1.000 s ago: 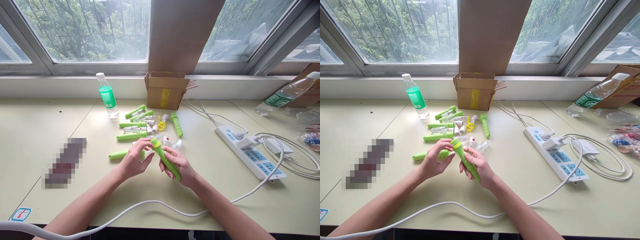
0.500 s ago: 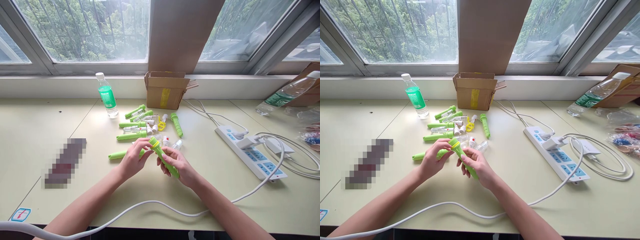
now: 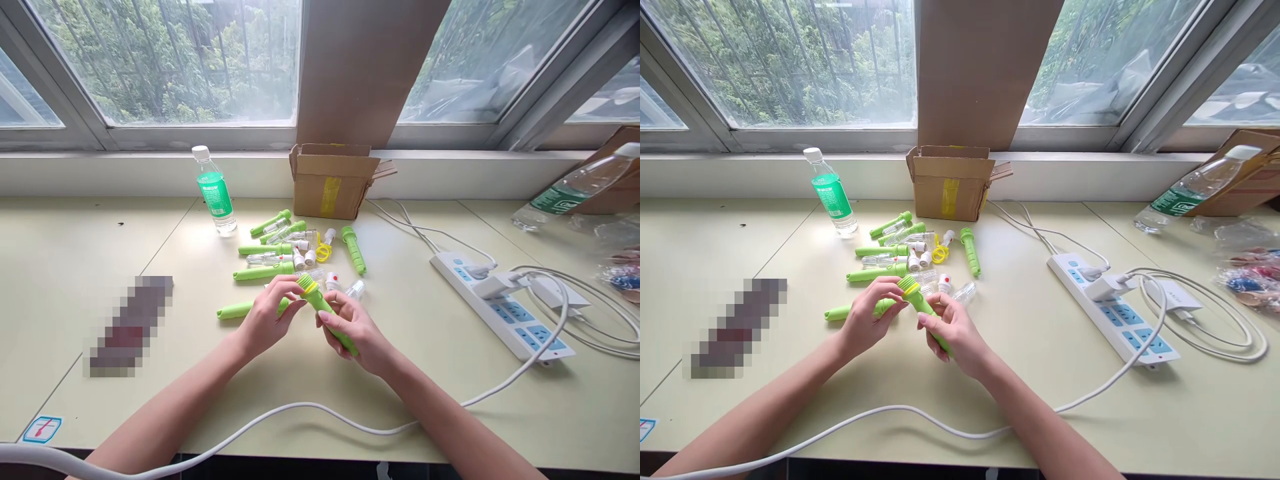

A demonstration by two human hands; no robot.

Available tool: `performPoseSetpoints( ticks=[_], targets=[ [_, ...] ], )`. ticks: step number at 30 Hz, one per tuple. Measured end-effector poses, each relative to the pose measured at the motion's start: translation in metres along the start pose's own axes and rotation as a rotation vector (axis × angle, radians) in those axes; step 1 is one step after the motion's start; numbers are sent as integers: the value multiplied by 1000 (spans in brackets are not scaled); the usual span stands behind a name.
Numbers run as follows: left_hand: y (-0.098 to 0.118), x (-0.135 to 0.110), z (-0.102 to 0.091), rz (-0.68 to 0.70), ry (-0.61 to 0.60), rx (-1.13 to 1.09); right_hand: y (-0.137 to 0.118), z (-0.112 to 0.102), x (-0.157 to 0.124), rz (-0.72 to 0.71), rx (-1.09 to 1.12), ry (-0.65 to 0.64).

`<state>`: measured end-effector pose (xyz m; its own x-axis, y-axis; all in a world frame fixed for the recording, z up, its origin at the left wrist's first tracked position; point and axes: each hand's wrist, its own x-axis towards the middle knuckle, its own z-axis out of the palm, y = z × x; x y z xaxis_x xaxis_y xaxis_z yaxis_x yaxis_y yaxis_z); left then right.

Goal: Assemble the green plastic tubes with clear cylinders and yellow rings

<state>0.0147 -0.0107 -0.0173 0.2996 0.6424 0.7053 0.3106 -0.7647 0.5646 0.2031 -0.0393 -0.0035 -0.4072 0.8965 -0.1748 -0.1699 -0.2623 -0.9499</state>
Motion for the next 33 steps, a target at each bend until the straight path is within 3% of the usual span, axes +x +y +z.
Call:
performPoseSetpoints(
  ticks=[7, 20, 26, 33],
  targets=[
    [1, 2, -2, 40, 22, 54, -2, -3, 1, 4, -24, -77],
    [2, -1, -1, 32, -38, 23, -1, -3, 0, 23, 8, -58],
    [1, 2, -3, 81, 10, 70, -1, -7, 0, -21, -21, -86],
    [3, 1, -1, 85, 21, 105, 0, -6, 0, 31, -40, -68]
  ],
)
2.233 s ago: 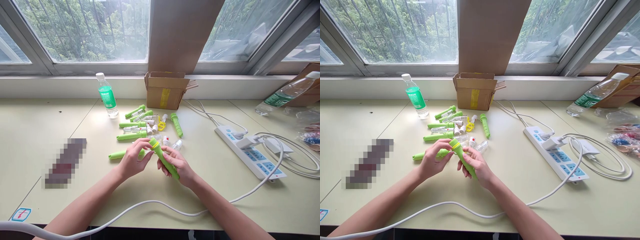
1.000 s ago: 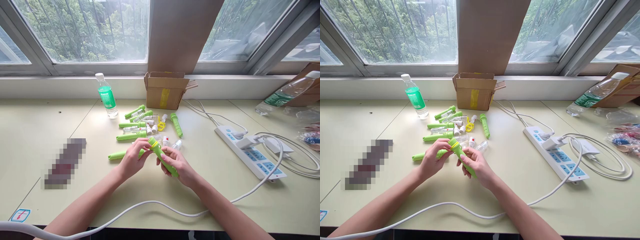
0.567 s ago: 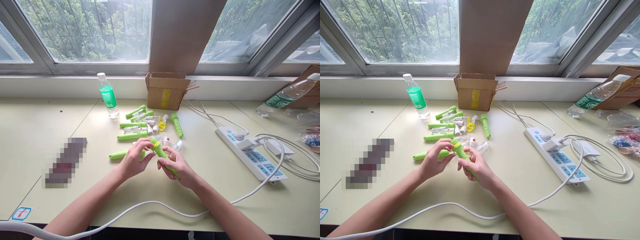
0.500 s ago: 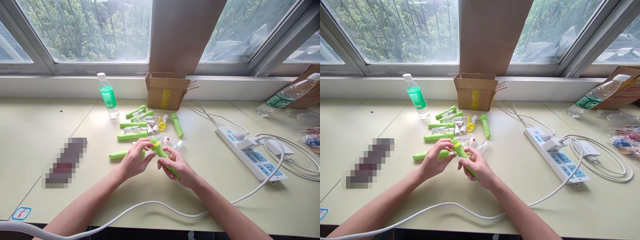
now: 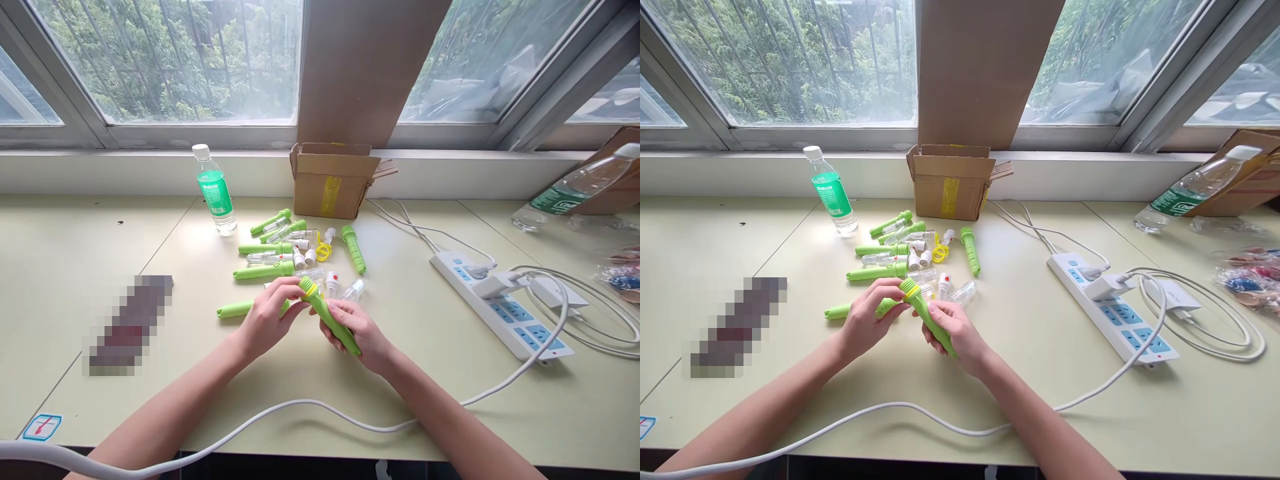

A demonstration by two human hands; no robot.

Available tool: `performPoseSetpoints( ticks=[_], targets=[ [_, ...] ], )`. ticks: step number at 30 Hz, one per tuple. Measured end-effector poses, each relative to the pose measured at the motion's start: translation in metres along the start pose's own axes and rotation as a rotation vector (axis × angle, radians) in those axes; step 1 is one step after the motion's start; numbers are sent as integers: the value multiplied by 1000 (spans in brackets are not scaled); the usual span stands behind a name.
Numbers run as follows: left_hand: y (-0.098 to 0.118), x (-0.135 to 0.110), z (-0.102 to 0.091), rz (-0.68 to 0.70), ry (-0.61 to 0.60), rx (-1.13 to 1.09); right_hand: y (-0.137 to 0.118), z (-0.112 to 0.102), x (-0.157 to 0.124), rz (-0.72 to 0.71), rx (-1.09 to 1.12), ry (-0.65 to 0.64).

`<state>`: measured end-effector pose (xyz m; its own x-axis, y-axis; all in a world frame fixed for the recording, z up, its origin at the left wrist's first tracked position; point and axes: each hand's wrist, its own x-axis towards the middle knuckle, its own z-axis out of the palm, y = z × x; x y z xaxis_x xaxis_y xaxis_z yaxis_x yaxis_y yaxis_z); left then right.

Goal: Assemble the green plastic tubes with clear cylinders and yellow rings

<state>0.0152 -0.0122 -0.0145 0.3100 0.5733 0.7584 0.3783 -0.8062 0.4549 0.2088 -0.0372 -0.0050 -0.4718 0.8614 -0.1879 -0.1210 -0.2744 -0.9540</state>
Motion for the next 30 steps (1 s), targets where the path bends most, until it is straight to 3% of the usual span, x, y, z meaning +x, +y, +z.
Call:
performPoseSetpoints(
  ticks=[5, 17, 23, 30],
  targets=[
    [-1, -1, 1, -31, -2, -30, 2, 3, -1, -2, -38, 40],
    [1, -1, 0, -26, 24, 9, 0, 3, 0, -54, -66, -19],
    [1, -1, 0, -25, -6, -31, 3, 3, 2, -30, -1, -65],
    [-1, 0, -1, -16, -51, -79, 4, 4, 1, -31, 9, -25]
  ],
)
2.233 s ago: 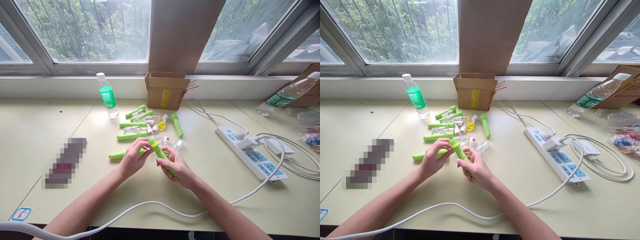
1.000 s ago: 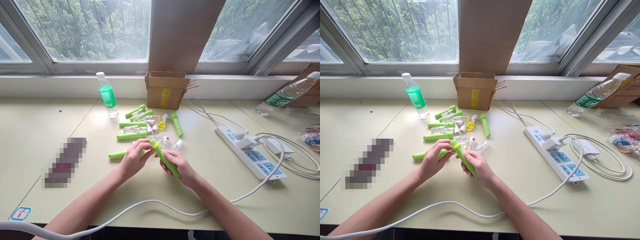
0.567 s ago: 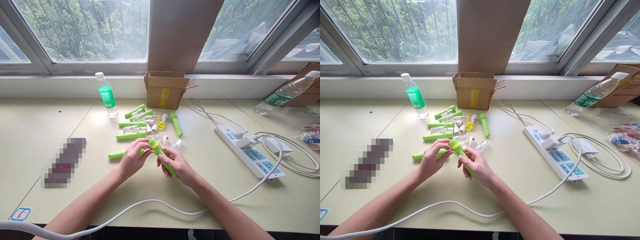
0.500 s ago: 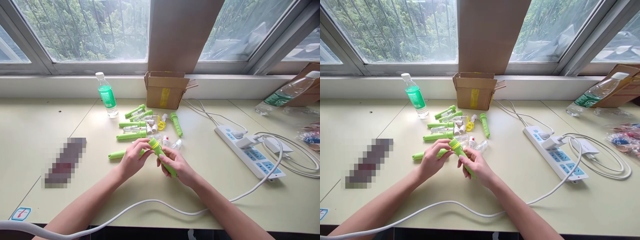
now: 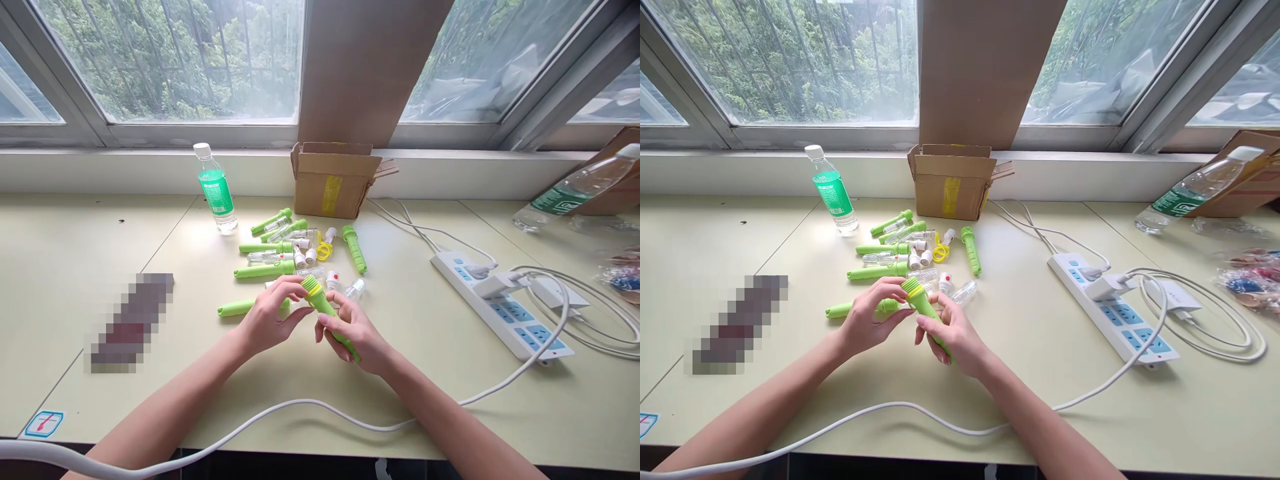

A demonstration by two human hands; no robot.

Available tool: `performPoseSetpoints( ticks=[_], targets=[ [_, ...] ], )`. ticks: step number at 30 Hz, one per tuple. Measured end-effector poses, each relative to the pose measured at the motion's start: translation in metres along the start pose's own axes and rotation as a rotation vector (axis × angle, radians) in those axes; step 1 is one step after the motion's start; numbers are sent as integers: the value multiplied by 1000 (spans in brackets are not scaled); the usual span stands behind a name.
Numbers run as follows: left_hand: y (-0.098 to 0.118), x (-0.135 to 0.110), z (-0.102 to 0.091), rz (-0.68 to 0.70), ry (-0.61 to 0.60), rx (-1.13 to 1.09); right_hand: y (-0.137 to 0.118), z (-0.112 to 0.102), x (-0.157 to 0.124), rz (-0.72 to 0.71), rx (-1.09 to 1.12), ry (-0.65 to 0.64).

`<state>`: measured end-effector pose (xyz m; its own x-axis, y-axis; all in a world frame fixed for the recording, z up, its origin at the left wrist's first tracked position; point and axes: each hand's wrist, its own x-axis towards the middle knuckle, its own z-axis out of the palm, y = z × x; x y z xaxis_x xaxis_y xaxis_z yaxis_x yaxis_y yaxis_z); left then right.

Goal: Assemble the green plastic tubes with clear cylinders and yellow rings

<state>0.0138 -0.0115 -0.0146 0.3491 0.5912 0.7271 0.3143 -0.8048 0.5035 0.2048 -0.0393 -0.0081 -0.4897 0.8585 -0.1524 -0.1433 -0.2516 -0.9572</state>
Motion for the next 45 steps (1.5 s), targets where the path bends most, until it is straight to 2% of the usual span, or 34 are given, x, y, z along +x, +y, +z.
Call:
performPoseSetpoints(
  ticks=[8, 16, 21, 25, 29, 33, 40, 45],
  targets=[
    [2, 1, 0, 12, 34, 25, -5, -4, 0, -28, -16, 0],
    [2, -2, 1, 0, 47, 74, -1, 0, 0, 63, -36, 31],
    [2, 0, 1, 3, 19, 30, -3, -3, 0, -1, -35, 46],
    [2, 1, 1, 6, 41, 26, -7, -4, 0, -45, -56, 4],
    [0, 0, 1, 3, 38, 39, -7, -2, -1, 23, -24, -22],
    [0, -1, 1, -5, 52, 71, -3, 0, -1, 81, -17, 8],
    [2, 0, -2, -10, -3, 21, -4, -3, 0, 20, 0, 22],
    [2, 2, -2, 11, 15, 29, -7, -4, 0, 4, -25, 11]
  ],
)
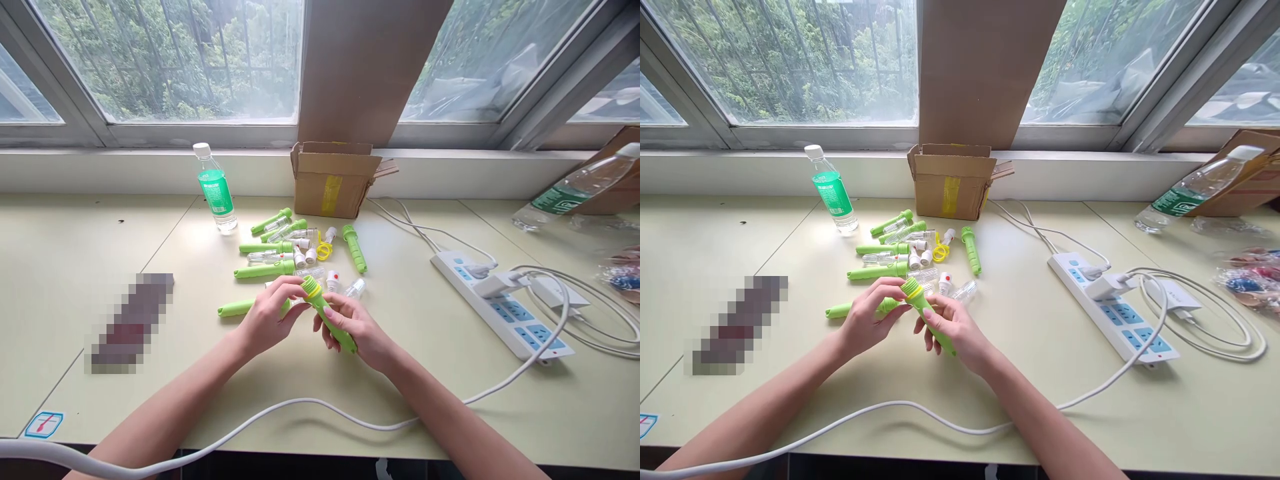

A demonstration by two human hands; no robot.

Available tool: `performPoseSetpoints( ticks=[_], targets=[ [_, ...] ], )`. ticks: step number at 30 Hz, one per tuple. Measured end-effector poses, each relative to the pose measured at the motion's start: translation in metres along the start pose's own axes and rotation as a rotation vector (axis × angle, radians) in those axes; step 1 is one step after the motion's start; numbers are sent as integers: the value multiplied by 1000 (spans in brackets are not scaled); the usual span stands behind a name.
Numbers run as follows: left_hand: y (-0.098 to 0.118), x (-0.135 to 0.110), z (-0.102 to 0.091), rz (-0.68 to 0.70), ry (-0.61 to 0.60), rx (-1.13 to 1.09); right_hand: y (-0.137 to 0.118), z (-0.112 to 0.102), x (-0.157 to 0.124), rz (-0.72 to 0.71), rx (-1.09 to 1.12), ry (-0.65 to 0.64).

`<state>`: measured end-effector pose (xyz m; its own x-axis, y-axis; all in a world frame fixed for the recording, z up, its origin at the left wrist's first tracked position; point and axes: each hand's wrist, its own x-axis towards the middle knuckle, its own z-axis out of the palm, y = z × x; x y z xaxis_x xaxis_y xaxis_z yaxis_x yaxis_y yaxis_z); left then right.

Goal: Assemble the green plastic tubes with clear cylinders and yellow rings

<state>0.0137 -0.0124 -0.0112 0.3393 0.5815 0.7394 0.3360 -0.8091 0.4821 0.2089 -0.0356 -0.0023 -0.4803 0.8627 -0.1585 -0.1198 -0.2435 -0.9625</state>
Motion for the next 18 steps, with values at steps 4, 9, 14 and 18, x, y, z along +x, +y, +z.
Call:
performPoseSetpoints(
  ticks=[4, 9, 14, 18],
  targets=[
    [-1, -2, 1, 9, 21, 60, 0, 0, 1, 26, 17, -26],
    [-3, -4, 1, 15, 44, 111, 4, 3, 0, 67, 21, 17],
    [-4, -4, 1, -6, 44, 122, 5, 4, 0, 54, -21, 60],
    [-5, -5, 1, 1, 57, 143, 3, 3, 0, -5, -88, 18]
  ],
)
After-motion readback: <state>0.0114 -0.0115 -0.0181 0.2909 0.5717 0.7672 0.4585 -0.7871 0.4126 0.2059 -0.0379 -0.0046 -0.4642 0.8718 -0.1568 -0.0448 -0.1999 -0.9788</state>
